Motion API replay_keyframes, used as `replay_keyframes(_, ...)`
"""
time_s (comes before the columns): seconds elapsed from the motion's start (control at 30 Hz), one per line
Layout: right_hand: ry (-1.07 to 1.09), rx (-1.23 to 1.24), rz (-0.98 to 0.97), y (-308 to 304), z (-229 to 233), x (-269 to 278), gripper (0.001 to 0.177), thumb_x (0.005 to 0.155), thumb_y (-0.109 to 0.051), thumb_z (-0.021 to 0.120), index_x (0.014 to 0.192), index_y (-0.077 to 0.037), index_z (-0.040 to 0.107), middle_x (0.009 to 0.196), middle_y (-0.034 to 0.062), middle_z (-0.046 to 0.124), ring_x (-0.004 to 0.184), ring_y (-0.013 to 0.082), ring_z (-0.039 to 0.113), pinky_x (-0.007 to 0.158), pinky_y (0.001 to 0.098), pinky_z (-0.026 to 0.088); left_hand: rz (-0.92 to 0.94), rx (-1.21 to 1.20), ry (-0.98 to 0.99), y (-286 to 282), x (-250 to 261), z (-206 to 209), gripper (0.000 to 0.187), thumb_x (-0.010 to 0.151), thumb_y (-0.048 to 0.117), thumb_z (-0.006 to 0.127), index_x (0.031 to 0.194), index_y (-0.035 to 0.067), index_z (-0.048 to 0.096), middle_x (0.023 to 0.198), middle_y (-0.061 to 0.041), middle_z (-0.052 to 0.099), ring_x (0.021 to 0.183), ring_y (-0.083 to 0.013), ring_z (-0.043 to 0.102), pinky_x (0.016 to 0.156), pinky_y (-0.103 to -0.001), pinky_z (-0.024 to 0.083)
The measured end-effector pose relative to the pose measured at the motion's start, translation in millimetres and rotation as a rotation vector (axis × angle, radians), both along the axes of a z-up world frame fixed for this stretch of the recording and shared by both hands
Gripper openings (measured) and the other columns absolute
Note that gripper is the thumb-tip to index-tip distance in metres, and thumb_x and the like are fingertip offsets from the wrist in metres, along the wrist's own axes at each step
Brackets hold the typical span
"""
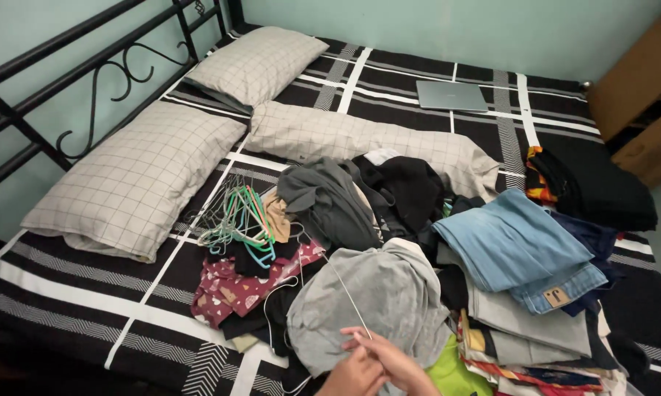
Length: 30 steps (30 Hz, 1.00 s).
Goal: Hanging shirts and pants on hangers and placing them in a closet.
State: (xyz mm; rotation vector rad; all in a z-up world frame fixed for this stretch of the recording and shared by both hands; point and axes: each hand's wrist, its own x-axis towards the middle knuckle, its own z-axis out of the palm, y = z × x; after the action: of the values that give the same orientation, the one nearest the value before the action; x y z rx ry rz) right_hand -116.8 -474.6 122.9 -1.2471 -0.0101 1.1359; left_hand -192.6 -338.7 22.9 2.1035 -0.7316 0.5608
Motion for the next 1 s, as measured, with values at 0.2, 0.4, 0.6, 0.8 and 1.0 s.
replay_keyframes(0.2,-0.149,-0.130,0.068,-17,-67,7,0.042,0.101,-0.014,0.048,0.140,-0.020,0.063,0.104,0.0033,0.067,0.083,0.0094,0.063,0.070,0.0249,0.053,-0.024,0.050,-0.046,6,-8,14,0.023,0.089,0.017,0.076,0.107,0.006,0.068,0.112,-0.012,0.068,0.110,-0.0364,0.064,0.097,-0.047,0.051)
replay_keyframes(0.4,-0.173,-0.216,0.052,-24,-58,11,0.040,0.104,-0.018,0.042,0.138,-0.023,0.063,0.080,0.0075,0.058,0.039,0.0115,0.049,0.036,0.0268,0.033,0.469,-0.120,0.155,46,-5,60,0.026,0.089,0.012,0.069,0.115,0.005,0.066,0.112,-0.015,0.067,0.103,-0.0377,0.064,0.090,-0.047,0.049)
replay_keyframes(0.6,-0.312,-0.235,0.112,12,-41,27,0.039,0.101,-0.015,0.044,0.134,-0.019,0.065,0.093,0.0037,0.068,0.039,0.0094,0.049,0.036,0.0260,0.036,0.836,-0.339,0.534,89,5,-26,0.046,0.089,0.019,0.067,0.133,0.010,0.056,0.123,-0.018,0.058,0.108,-0.0353,0.063,0.093,-0.045,0.049)
replay_keyframes(0.8,-0.424,-0.258,0.141,34,-26,12,0.035,0.105,-0.025,0.042,0.132,-0.018,0.064,0.091,0.0036,0.068,0.039,0.0100,0.052,0.035,0.0265,0.039,0.830,-0.918,1.273,99,-3,-25,0.061,0.097,0.036,0.057,0.154,0.021,0.042,0.134,-0.018,0.058,0.118,-0.0342,0.059,0.095,-0.049,0.052)
replay_keyframes(1.0,-0.457,-0.016,-0.092,19,-35,-22,0.038,0.108,-0.029,0.045,0.133,-0.009,0.064,0.080,0.0104,0.067,0.041,0.0122,0.056,0.038,0.0269,0.043,0.001,-1.288,1.340,64,-13,41,0.069,0.102,0.053,0.043,0.161,0.020,0.032,0.144,-0.010,0.058,0.127,-0.0207,0.058,0.099,-0.044,0.053)
